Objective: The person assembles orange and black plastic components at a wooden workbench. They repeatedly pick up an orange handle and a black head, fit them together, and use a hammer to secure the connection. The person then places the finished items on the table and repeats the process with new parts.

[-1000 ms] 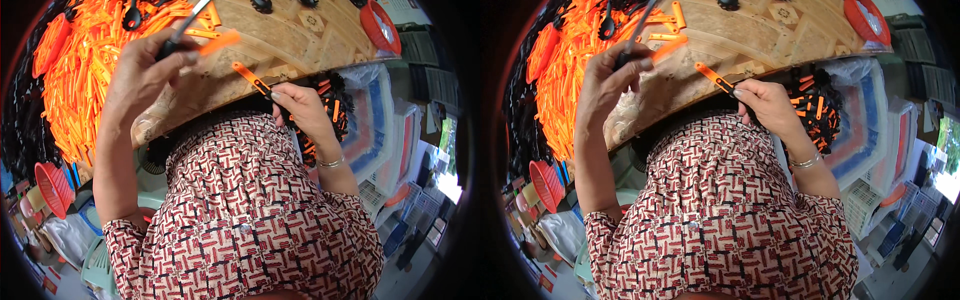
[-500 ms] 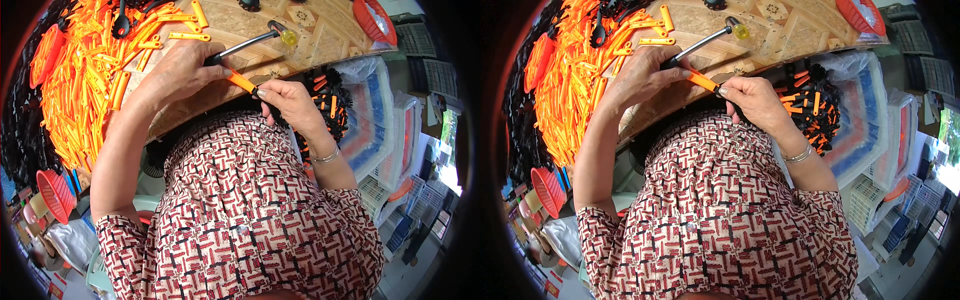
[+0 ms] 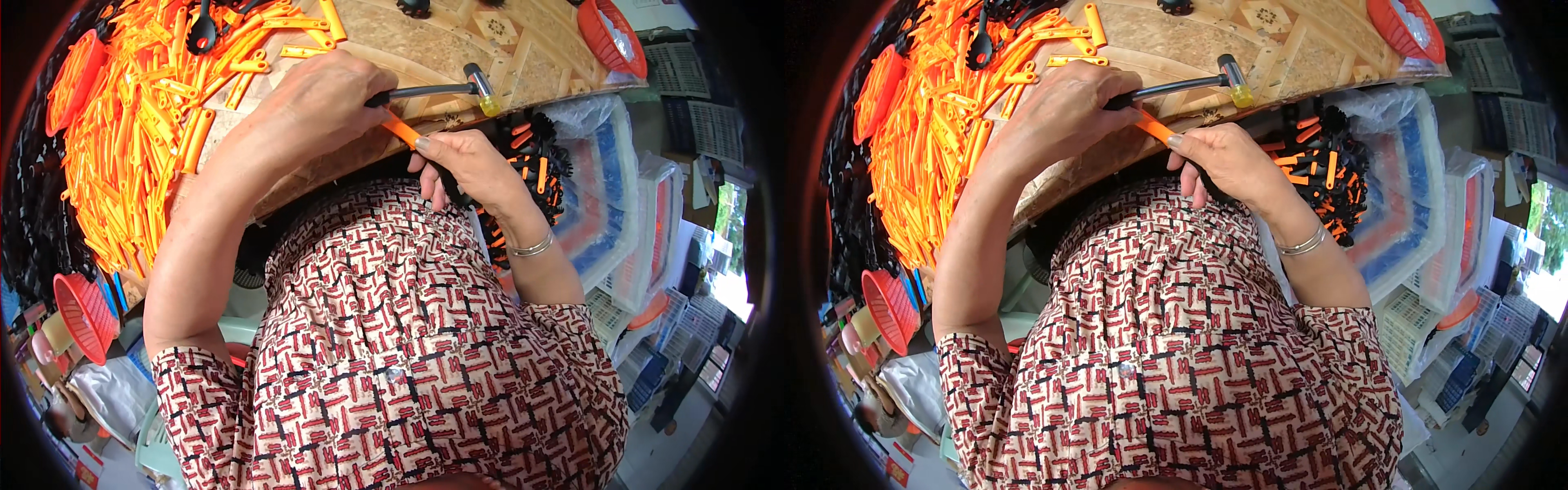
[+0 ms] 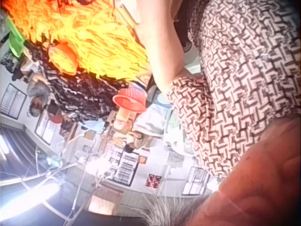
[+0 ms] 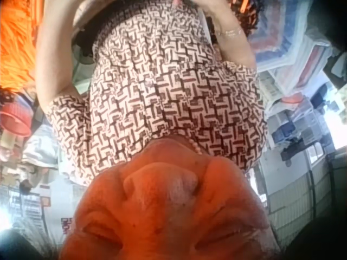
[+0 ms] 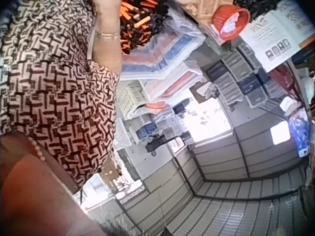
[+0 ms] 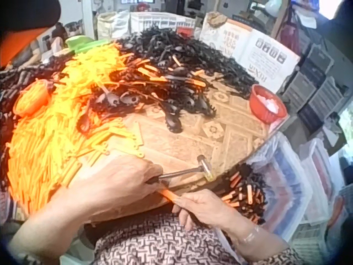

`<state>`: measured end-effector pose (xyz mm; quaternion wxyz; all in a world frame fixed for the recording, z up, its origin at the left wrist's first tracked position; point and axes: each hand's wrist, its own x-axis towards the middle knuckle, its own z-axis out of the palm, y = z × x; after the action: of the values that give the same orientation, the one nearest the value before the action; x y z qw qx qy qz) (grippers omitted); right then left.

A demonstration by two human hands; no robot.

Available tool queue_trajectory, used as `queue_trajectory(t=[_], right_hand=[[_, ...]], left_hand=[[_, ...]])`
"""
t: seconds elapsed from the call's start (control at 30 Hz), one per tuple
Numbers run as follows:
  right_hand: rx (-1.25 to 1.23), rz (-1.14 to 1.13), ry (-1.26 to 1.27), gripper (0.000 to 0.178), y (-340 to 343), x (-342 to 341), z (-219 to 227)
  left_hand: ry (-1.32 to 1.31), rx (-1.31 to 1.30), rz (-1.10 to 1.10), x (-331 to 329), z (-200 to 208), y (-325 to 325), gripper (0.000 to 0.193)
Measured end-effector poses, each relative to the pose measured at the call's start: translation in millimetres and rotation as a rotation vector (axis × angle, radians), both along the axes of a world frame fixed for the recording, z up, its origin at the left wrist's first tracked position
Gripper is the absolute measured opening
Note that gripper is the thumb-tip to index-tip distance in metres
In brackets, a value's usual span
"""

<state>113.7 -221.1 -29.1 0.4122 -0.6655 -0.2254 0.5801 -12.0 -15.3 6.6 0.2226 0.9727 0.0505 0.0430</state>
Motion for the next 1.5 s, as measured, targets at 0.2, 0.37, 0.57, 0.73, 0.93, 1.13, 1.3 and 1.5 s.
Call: queue_trajectory(t=[0.2,0.37,0.57,0.73,0.93,1.13,1.3,1.5], right_hand=[[-0.003,0.052,-0.023,0.049,3.7,1.2,1.7],[0.007,-0.041,0.001,0.048,0.2,-5.2,-2.0],[-0.005,-0.078,0.004,0.047,3.1,-9.2,4.4],[0.031,-0.068,0.042,0.045,3.7,-7.3,1.3],[0.06,-0.083,0.112,0.044,5.5,-8.3,-0.5],[0.025,-0.131,0.093,0.042,5.7,-11.5,4.4],[-0.007,-0.143,0.071,0.042,4.9,-14.0,5.9],[0.007,-0.145,0.093,0.042,5.4,-15.1,5.8]], left_hand=[[-0.059,0.216,0.071,3.7,9.0,-5.4,0.025],[-0.148,-0.134,0.268,-14.9,5.1,1.5,0.029],[-0.098,-0.286,0.285,-7.0,-21.1,-7.7,0.026],[-0.032,-0.339,0.208,3.6,-19.8,-0.7,0.027],[0.122,-0.435,0.177,7.1,-9.8,7.8,0.028],[-0.027,-0.284,0.294,-14.6,1.6,0.1,0.032],[-0.362,-0.737,0.526,-69.5,28.4,-24.5,0.038],[-0.26,-0.009,0.406,-114.3,-6.0,-46.2,0.05]])
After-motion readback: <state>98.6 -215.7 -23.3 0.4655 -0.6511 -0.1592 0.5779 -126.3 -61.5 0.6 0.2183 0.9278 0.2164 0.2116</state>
